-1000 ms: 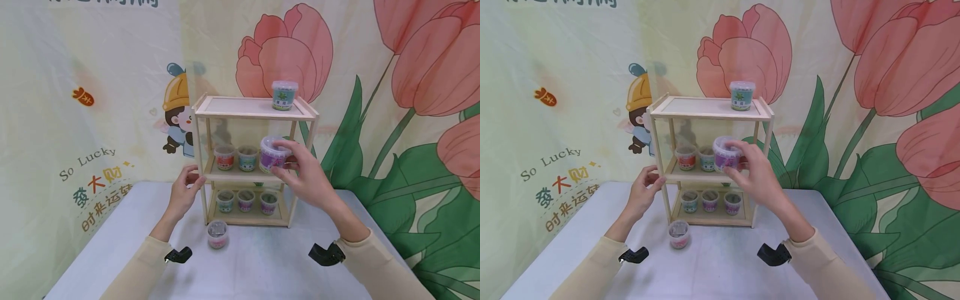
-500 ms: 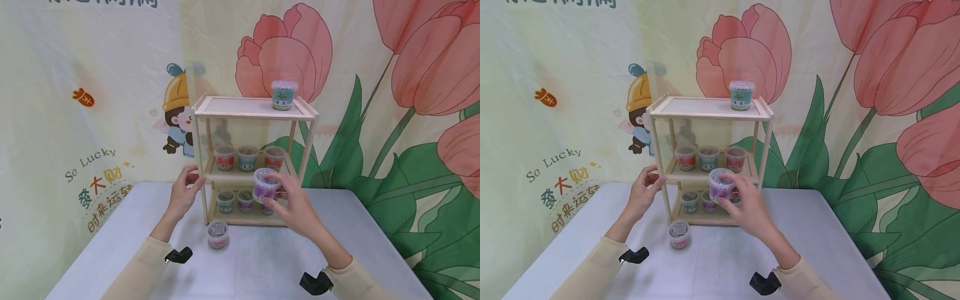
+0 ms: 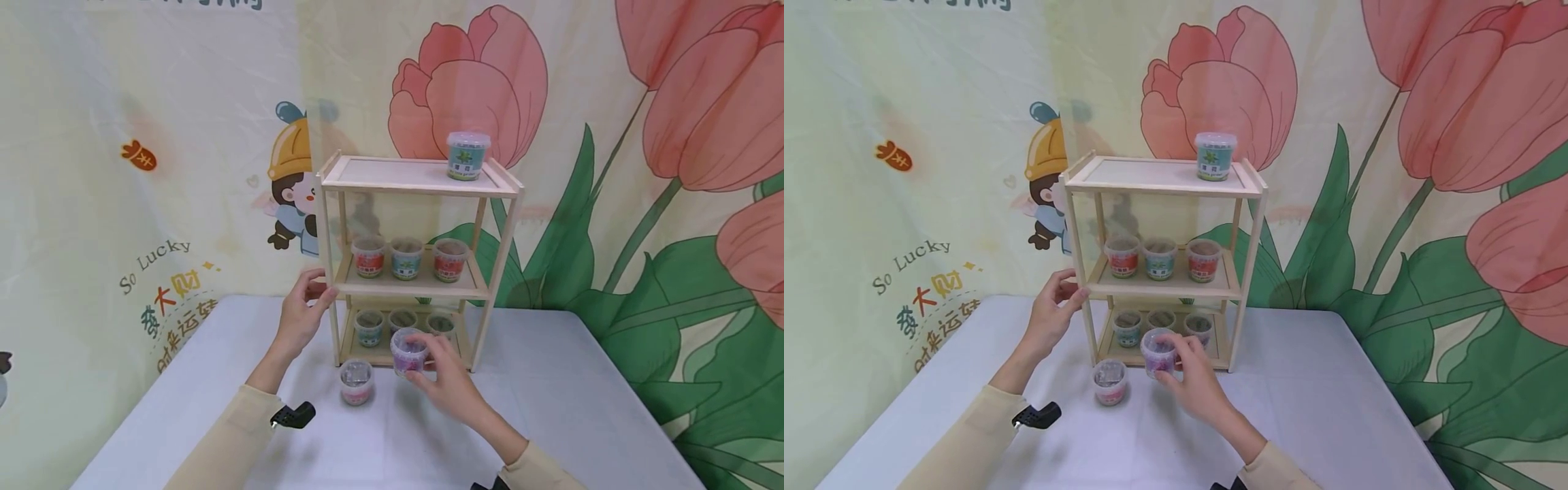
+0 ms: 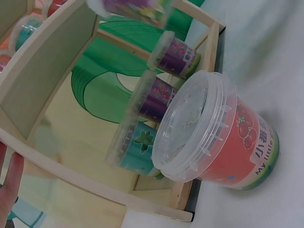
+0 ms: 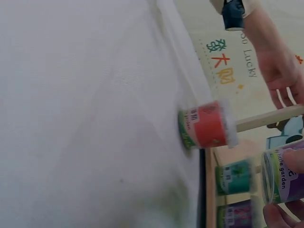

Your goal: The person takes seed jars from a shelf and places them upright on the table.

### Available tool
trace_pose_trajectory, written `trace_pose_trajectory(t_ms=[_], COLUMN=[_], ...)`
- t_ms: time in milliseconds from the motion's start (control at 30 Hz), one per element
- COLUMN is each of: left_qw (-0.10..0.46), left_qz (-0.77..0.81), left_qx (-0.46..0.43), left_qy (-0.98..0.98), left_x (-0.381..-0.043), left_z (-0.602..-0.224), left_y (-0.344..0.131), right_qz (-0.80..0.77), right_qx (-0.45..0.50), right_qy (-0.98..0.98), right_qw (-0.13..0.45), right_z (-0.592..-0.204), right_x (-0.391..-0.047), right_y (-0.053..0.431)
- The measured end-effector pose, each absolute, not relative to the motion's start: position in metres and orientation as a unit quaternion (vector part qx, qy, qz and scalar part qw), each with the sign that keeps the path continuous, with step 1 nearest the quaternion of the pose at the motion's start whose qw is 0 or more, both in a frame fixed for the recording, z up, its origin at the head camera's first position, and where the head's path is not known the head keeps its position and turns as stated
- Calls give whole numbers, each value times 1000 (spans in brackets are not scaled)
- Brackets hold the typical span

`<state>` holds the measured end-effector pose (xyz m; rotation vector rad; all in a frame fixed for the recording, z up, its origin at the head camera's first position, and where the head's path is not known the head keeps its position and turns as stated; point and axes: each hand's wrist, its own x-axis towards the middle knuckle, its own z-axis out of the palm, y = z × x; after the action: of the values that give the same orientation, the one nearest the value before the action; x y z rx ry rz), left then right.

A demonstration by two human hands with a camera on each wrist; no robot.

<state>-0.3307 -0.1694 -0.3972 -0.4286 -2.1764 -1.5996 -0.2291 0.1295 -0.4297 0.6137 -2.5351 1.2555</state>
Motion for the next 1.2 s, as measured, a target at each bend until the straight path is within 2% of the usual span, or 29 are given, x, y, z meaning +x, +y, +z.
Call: trace_pose_trajectory(t_ms=[533, 1200], left_qw=[198, 191], left_qz=[-568, -570], left_qx=[-152, -150], left_qy=[-785, -785], left_x=[-329, -328], left_z=[-396, -395], left_y=[-169, -168], right_qz=[412, 391], right_qx=[195, 207], right_qy=[-884, -892], right_qw=[104, 97], right_z=[-488, -503], right_x=[-240, -244], right_y=[110, 108])
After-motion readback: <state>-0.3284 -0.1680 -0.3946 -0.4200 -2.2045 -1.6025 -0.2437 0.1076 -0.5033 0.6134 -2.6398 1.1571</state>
